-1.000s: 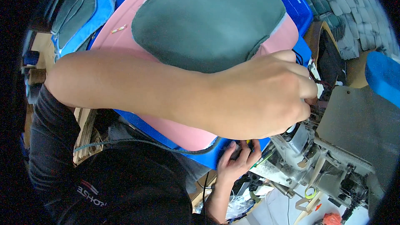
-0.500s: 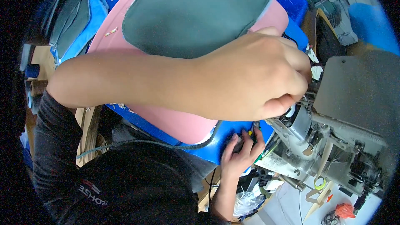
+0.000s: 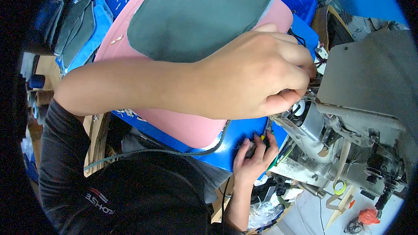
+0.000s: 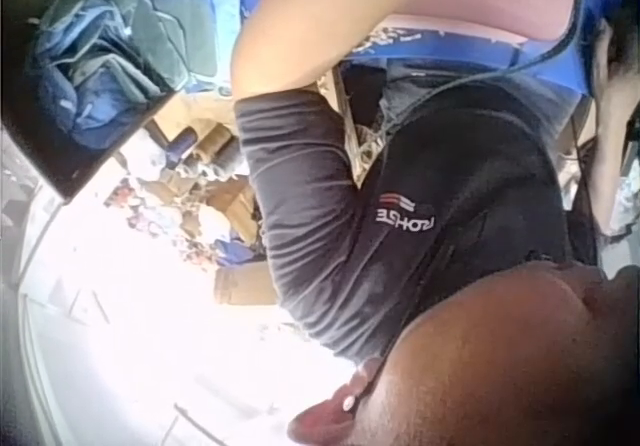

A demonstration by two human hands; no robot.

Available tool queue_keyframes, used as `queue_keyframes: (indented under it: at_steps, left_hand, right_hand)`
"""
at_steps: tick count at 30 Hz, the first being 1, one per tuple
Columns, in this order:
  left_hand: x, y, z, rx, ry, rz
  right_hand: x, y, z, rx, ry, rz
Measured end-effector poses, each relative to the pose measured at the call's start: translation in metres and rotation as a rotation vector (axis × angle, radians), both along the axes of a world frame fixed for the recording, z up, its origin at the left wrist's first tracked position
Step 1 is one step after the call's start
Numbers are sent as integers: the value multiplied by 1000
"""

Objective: Sewing a fabric component onto a bag using an industrial sewing machine and trimming thread with scissors.

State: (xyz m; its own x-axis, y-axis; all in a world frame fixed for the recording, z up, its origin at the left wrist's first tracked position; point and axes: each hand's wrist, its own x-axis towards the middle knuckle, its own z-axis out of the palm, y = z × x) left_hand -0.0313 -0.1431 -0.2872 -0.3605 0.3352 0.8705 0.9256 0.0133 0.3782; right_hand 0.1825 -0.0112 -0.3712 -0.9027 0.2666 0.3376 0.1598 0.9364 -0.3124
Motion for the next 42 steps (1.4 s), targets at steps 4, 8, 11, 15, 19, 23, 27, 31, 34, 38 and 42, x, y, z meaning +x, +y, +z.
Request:
queue_keyframes:
  at_steps: [4,8,11,15,19,23,27,31,34,38,42]
  left_hand:
    - [1,-1,1,-9,-21,-15]
    - [3,-1,1,-25,-23,-16]
    - [3,-1,1,-31,3,-5]
    - [1,-3,4,-58,57,8]
    - [3,-5,9,-123,98,28]
    - [4,-7,13,-194,143,76]
    - [5,-8,14,-208,148,82]
    - [6,-16,16,-337,140,83]
    - [6,-19,14,-313,102,53]
    - [7,-16,16,-291,111,42]
    - [5,-16,14,-291,121,60]
  right_hand:
    - [0,-1,1,18,-6,3]
    - [0,0,0,17,-1,0]
    - [1,1,0,25,1,2]
    - [0,0,0,-18,-14,-17]
    - [1,1,2,7,-13,-11]
    - [-5,2,15,-53,-55,29]
    - [-19,6,65,-92,173,42]
    - [-60,-21,114,-35,378,20]
    - [-84,-23,115,-84,303,2]
    - [-88,-26,119,-102,323,-32]
    - [-92,-27,119,-149,350,-42]
